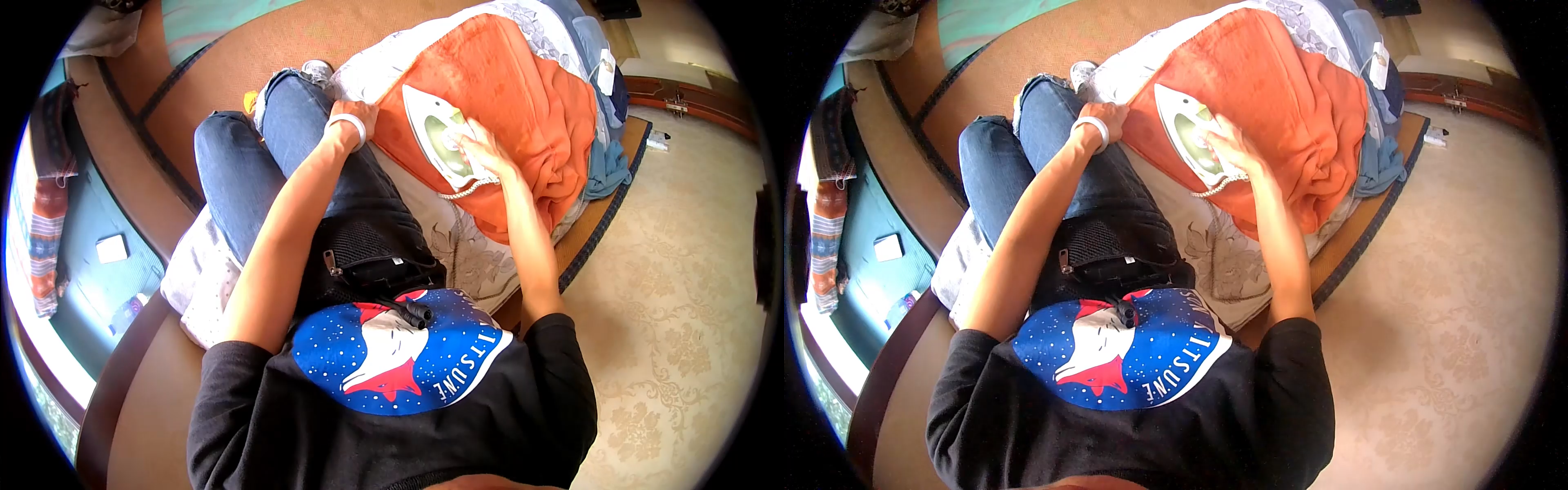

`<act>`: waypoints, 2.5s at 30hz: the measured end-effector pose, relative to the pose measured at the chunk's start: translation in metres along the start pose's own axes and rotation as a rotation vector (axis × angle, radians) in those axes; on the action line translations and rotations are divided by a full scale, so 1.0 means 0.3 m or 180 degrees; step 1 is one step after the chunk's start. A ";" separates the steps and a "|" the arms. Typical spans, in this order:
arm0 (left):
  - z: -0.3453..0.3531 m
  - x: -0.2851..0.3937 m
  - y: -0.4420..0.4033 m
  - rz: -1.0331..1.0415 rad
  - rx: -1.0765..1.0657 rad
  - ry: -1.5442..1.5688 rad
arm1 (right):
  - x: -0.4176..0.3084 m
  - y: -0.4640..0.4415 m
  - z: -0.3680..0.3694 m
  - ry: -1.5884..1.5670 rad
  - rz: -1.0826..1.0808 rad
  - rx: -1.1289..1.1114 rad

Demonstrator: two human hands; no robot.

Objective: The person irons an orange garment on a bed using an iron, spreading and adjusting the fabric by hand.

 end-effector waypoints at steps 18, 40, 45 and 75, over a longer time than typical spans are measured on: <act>-0.005 -0.003 0.002 -0.0092 -0.0104 0.0165 | -0.004 -0.215 -0.276 0.0040 0.0185 0.0738; -0.008 -0.007 -0.009 -0.0097 -0.0080 0.0367 | 0.048 -0.424 -0.444 -0.0409 0.0194 0.0938; -0.007 -0.008 -0.011 -0.0099 -0.0048 0.0323 | 0.066 -0.330 -0.401 -0.0541 0.0059 0.0756; 0.126 0.489 0.157 0.2016 0.0289 -0.0738 | 0.003 1.109 -0.448 0.1263 0.1127 0.0937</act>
Point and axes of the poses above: each hand's wrist, its own y-axis away from the middle knuckle, its own z-axis out of the palm, x = y × z, the point moved 7 cm from there along -y, towards the middle knuckle, and after that the axes turned 8 degrees about -z, right-handed, at the moved point
